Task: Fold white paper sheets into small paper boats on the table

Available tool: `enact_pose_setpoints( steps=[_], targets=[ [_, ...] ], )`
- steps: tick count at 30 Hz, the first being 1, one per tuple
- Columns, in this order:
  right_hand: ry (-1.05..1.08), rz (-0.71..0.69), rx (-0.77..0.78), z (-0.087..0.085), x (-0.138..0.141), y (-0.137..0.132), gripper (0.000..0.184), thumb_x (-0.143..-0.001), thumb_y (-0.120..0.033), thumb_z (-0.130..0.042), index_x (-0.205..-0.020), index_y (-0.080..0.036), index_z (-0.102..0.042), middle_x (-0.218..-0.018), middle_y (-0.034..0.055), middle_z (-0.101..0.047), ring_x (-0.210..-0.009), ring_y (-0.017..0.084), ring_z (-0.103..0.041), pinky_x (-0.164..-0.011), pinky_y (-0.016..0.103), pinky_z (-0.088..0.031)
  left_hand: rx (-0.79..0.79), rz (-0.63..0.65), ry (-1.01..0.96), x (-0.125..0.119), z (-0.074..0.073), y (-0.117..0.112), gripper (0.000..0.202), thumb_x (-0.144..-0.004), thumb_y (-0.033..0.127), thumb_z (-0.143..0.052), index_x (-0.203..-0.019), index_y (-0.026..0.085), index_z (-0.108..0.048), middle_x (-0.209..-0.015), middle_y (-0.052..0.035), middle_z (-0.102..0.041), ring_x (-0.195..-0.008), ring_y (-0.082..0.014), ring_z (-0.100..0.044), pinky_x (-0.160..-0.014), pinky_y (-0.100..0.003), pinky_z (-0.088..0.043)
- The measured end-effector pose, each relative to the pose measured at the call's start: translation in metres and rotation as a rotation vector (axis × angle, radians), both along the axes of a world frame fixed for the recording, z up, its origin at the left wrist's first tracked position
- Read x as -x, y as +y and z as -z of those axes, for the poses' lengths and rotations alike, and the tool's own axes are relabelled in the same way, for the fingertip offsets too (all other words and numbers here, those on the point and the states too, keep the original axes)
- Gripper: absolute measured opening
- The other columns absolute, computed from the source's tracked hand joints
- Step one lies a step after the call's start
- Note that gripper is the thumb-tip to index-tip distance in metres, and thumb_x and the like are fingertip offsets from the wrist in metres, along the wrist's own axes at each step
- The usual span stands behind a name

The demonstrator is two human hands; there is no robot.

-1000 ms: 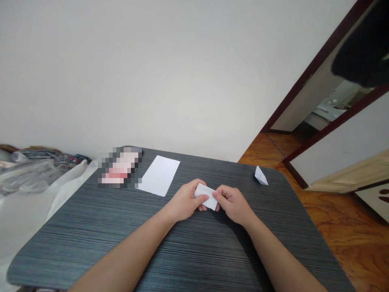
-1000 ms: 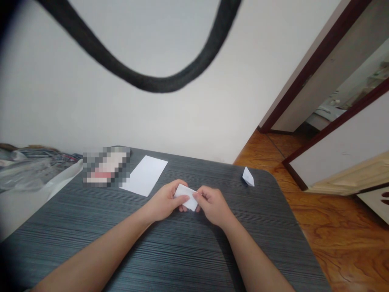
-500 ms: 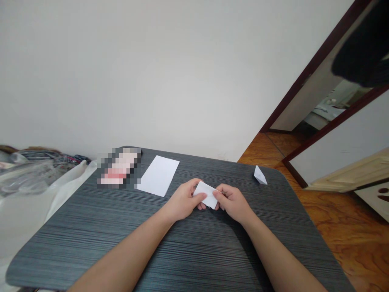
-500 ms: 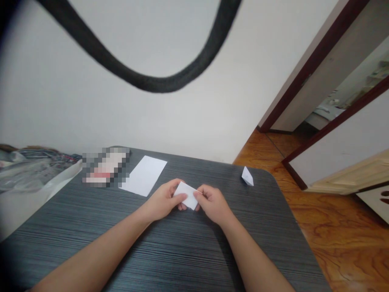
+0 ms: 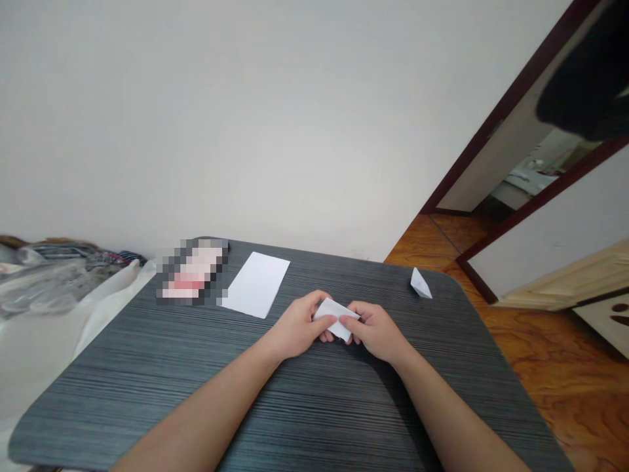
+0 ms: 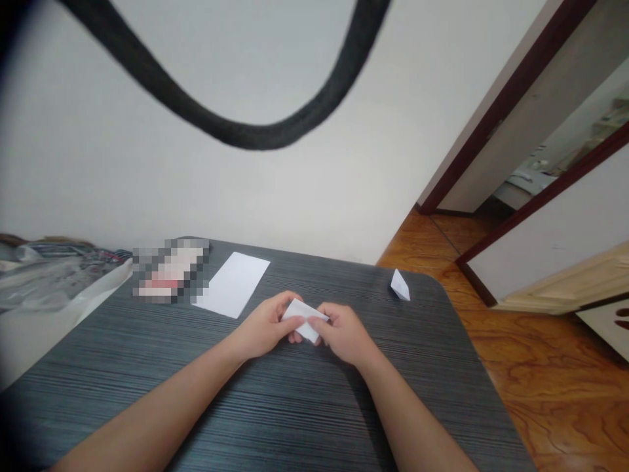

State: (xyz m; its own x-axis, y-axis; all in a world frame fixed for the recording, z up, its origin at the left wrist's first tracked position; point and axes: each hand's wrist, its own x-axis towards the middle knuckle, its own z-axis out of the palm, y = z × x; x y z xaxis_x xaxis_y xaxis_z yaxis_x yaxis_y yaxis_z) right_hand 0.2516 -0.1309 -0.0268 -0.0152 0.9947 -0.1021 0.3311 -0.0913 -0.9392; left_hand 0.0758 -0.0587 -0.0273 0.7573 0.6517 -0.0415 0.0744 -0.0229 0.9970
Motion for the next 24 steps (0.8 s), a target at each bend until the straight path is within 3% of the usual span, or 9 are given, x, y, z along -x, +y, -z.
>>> enact_pose_setpoints(
  steps=[24],
  targets=[
    [0.034, 0.047, -0.045, -0.0028, -0.0072, -0.0012, 0.032, -0.088, -0.035, -0.045, -0.067, -0.016, -0.059, -0.057, 0.0032, -0.066, -0.042, 0.010, -0.046, -0.044, 0.021, -0.037, 0.053, -0.054, -0.027, 0.0012, -0.0014, 0.0034, 0.026, -0.081, 0.030, -0.055, -0.101, 0.014, -0.049, -0.062, -0.0009, -0.061, -0.054, -0.0126, -0.060, -0.052, -0.023, -0.047]
  ],
)
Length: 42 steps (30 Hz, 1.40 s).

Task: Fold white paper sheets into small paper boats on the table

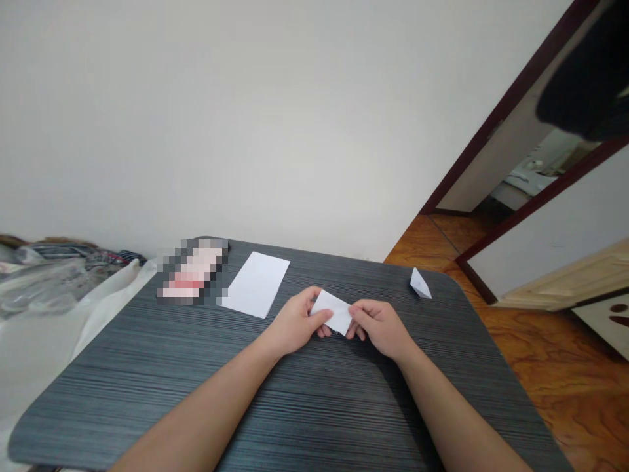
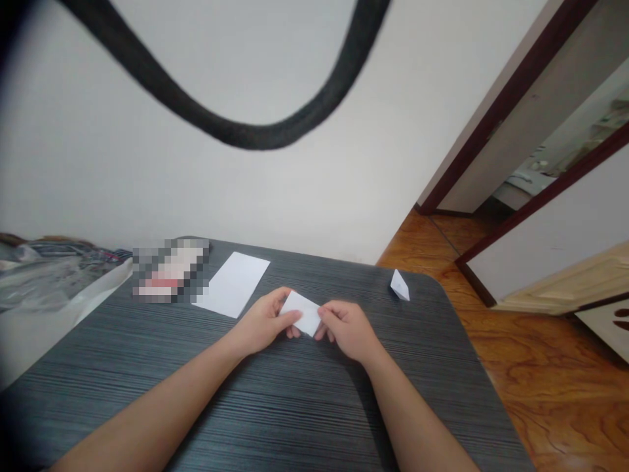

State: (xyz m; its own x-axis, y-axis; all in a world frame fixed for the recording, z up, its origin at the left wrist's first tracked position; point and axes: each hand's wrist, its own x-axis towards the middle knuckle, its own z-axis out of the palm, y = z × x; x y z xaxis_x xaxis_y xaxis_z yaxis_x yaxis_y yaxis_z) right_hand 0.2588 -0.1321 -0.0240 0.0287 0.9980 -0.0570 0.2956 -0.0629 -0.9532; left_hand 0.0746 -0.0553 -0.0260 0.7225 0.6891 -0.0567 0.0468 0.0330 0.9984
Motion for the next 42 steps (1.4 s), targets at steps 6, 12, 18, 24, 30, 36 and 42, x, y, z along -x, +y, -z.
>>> enact_pose_setpoints(
  steps=[6, 12, 18, 24, 30, 36, 42],
  targets=[
    [-0.002, -0.001, -0.016, 0.000, -0.001, 0.000, 0.031, -0.088, -0.035, -0.046, -0.068, -0.016, -0.059, -0.057, 0.0028, -0.066, -0.043, 0.010, -0.047, -0.045, 0.021, -0.037, 0.005, 0.015, 0.006, 0.000, 0.000, 0.001, 0.027, -0.081, 0.028, -0.055, -0.104, 0.015, -0.048, -0.062, -0.0005, -0.061, -0.054, -0.0125, -0.059, -0.052, -0.024, -0.047],
    [0.029, 0.007, -0.008, 0.004, 0.000, 0.000, 0.031, -0.088, -0.035, -0.046, -0.067, -0.015, -0.057, -0.057, 0.0030, -0.066, -0.042, 0.010, -0.048, -0.045, 0.021, -0.037, 0.000, -0.005, -0.011, 0.000, 0.001, 0.000, 0.023, -0.082, 0.027, -0.054, -0.101, 0.015, -0.048, -0.062, -0.0001, -0.061, -0.054, -0.0113, -0.058, -0.053, -0.023, -0.046],
    [0.026, 0.017, -0.013, 0.003, 0.002, 0.000, 0.031, -0.088, -0.036, -0.047, -0.068, -0.015, -0.057, -0.057, 0.0030, -0.066, -0.043, 0.010, -0.048, -0.045, 0.022, -0.037, 0.026, -0.014, -0.035, 0.000, 0.002, 0.000, 0.033, -0.081, 0.028, -0.056, -0.109, 0.016, -0.044, -0.061, 0.0010, -0.059, -0.053, -0.0114, -0.057, -0.051, -0.022, -0.045],
    [0.030, -0.067, 0.008, 0.001, 0.005, -0.001, 0.030, -0.089, -0.034, -0.046, -0.068, -0.015, -0.057, -0.058, 0.0026, -0.065, -0.044, 0.009, -0.048, -0.046, 0.021, -0.038, 0.022, -0.048, -0.061, -0.001, -0.001, -0.001, 0.033, -0.079, 0.024, -0.057, -0.108, 0.018, -0.044, -0.069, 0.0027, -0.055, -0.054, -0.0083, -0.053, -0.049, -0.019, -0.041],
    [0.007, -0.031, -0.141, 0.005, 0.003, -0.001, 0.030, -0.092, -0.030, -0.038, -0.114, -0.018, -0.055, -0.064, 0.0012, -0.062, -0.048, 0.011, -0.051, -0.049, 0.024, -0.042, 0.066, -0.091, -0.071, 0.001, -0.001, 0.001, 0.040, -0.080, 0.025, -0.055, -0.115, 0.019, -0.038, -0.066, 0.0034, -0.053, -0.054, -0.0092, -0.052, -0.048, -0.019, -0.040],
    [-0.232, -0.121, -0.404, -0.001, 0.003, 0.001, 0.027, -0.085, -0.020, -0.052, -0.108, -0.025, -0.064, -0.108, 0.0075, -0.060, -0.099, 0.020, -0.056, -0.086, 0.036, -0.044, 0.090, -0.050, -0.093, 0.002, -0.007, 0.001, 0.041, -0.080, 0.023, -0.056, -0.116, 0.020, -0.037, -0.066, 0.0042, -0.053, -0.054, -0.0084, -0.050, -0.050, -0.019, -0.040],
    [-0.282, -0.035, -0.409, -0.003, 0.002, 0.000, 0.019, -0.086, -0.023, -0.052, -0.094, -0.026, -0.070, -0.113, 0.0064, -0.058, -0.102, 0.022, -0.055, -0.088, 0.037, -0.043, 0.073, -0.001, -0.097, 0.002, -0.010, -0.001, 0.036, -0.079, 0.026, -0.058, -0.113, 0.018, -0.048, -0.083, -0.0023, -0.059, -0.070, -0.0118, -0.056, -0.064, -0.024, -0.045]
  ],
)
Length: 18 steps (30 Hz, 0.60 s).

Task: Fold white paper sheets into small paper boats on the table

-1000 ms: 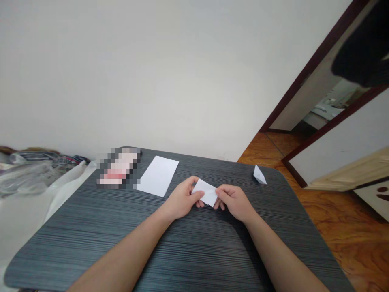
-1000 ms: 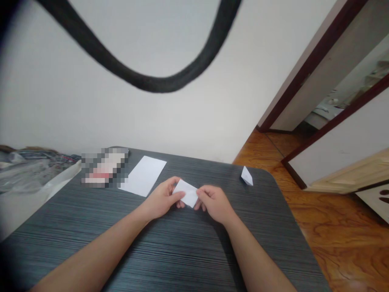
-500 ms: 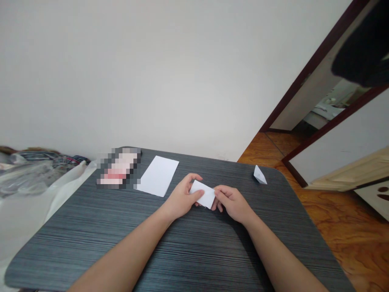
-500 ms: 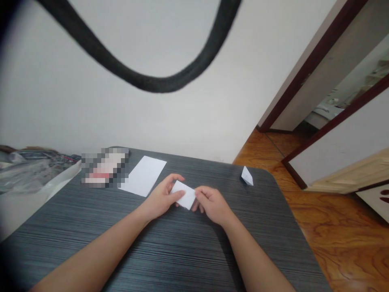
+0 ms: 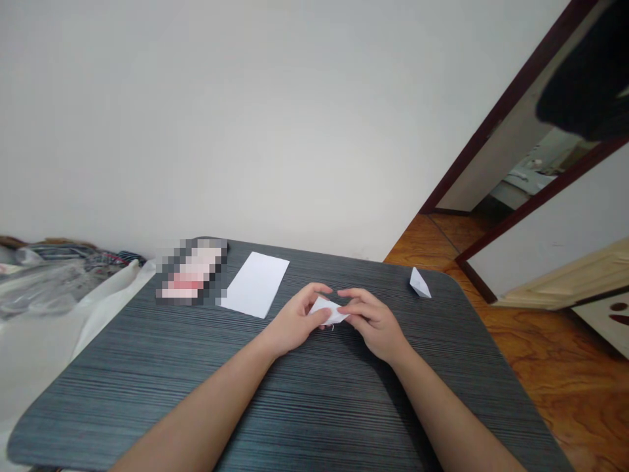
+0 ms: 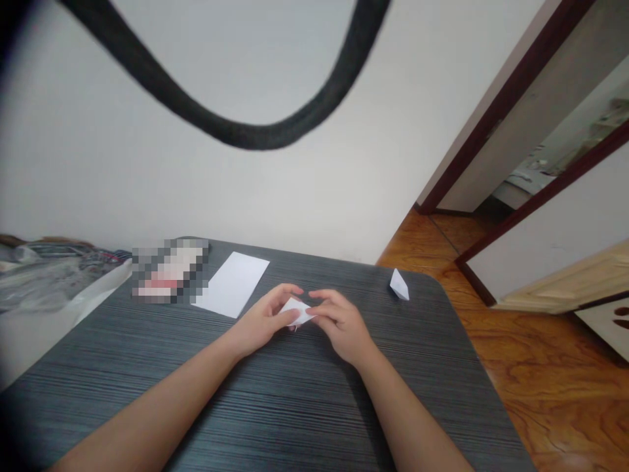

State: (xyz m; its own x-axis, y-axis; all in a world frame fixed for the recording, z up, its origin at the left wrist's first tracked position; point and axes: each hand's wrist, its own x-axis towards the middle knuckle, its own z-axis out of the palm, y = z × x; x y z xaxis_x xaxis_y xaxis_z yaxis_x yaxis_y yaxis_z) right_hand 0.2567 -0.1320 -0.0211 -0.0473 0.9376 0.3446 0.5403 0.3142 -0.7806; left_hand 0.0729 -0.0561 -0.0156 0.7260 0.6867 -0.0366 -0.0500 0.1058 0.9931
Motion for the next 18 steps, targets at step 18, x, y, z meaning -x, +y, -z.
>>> enact_pose_setpoints(
  steps=[18],
  targets=[
    [0.087, 0.068, 0.171, -0.0001, 0.0028, -0.0003, 0.018, -0.087, -0.027, -0.049, -0.081, -0.019, -0.064, -0.069, 0.0018, -0.061, -0.065, 0.015, -0.056, -0.062, 0.026, -0.042, -0.127, 0.144, 0.159, 0.0005, -0.0005, -0.0003, 0.024, -0.085, 0.032, -0.046, -0.083, 0.013, -0.062, -0.068, -0.0035, -0.064, -0.060, -0.0132, -0.055, -0.056, -0.023, -0.040]
  ],
)
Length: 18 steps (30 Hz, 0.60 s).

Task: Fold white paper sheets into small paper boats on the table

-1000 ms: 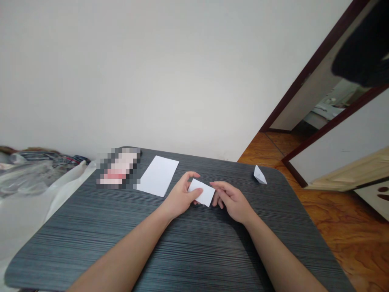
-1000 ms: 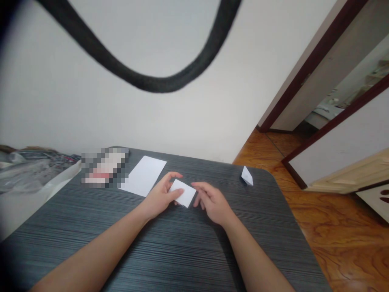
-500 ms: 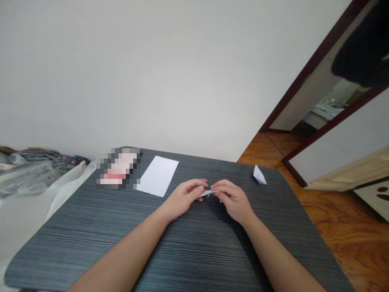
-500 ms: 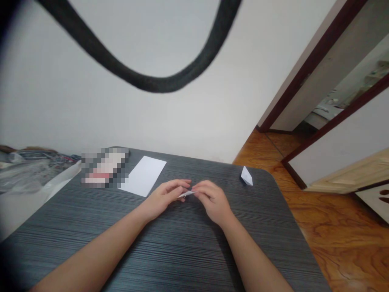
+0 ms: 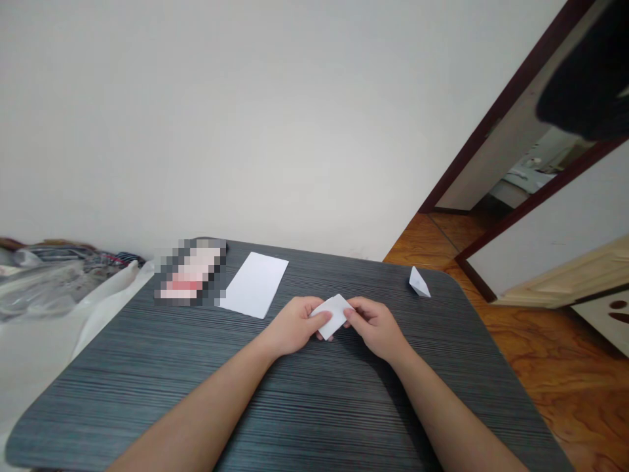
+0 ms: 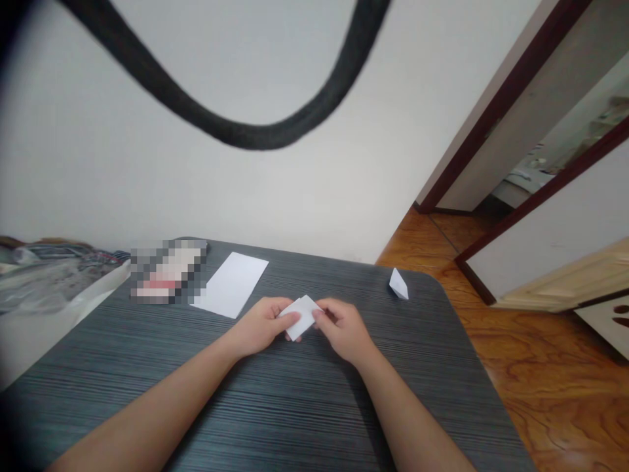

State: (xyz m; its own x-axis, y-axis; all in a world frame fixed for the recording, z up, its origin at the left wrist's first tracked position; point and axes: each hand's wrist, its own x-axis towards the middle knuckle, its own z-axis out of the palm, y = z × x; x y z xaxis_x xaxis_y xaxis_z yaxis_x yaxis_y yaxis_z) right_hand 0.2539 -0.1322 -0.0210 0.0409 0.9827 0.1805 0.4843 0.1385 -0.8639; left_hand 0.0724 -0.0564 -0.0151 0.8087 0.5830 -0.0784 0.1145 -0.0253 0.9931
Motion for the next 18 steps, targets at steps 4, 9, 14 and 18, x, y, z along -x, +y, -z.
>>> enact_pose_setpoints(
  steps=[4, 9, 14, 18],
  targets=[
    [0.036, -0.050, 0.008, 0.006, -0.001, -0.001, 0.024, -0.090, -0.024, -0.046, -0.106, -0.020, -0.063, -0.065, 0.0004, -0.062, -0.059, 0.013, -0.055, -0.059, 0.025, -0.043, 0.048, -0.009, -0.017, 0.000, 0.001, 0.000, 0.025, -0.085, 0.033, -0.046, -0.084, 0.013, -0.061, -0.066, -0.0039, -0.064, -0.056, -0.0124, -0.055, -0.054, -0.022, -0.041],
    [0.075, -0.153, -0.051, 0.015, -0.006, 0.000, 0.027, -0.090, -0.020, -0.045, -0.110, -0.021, -0.064, -0.071, 0.0018, -0.061, -0.053, 0.010, -0.051, -0.052, 0.024, -0.043, 0.095, -0.054, -0.017, -0.001, 0.008, 0.002, 0.026, -0.085, 0.035, -0.048, -0.088, 0.012, -0.060, -0.064, -0.0043, -0.064, -0.056, -0.0127, -0.057, -0.053, -0.022, -0.043],
    [0.070, -0.210, -0.089, 0.012, -0.007, 0.001, 0.026, -0.088, -0.017, -0.047, -0.106, -0.021, -0.066, -0.076, 0.0033, -0.059, -0.057, 0.010, -0.052, -0.053, 0.024, -0.045, 0.160, -0.041, -0.041, -0.001, 0.011, 0.002, 0.024, -0.084, 0.033, -0.047, -0.091, 0.012, -0.059, -0.065, -0.0055, -0.064, -0.053, -0.0131, -0.058, -0.050, -0.023, -0.045],
    [0.042, -0.200, -0.091, 0.008, -0.005, 0.001, 0.026, -0.088, -0.017, -0.047, -0.107, -0.021, -0.066, -0.078, 0.0035, -0.059, -0.056, 0.010, -0.052, -0.052, 0.023, -0.045, 0.180, -0.029, -0.065, 0.000, 0.007, 0.002, 0.020, -0.083, 0.026, -0.048, -0.092, 0.011, -0.058, -0.063, -0.0052, -0.064, -0.054, -0.0129, -0.059, -0.051, -0.022, -0.045]
  ],
)
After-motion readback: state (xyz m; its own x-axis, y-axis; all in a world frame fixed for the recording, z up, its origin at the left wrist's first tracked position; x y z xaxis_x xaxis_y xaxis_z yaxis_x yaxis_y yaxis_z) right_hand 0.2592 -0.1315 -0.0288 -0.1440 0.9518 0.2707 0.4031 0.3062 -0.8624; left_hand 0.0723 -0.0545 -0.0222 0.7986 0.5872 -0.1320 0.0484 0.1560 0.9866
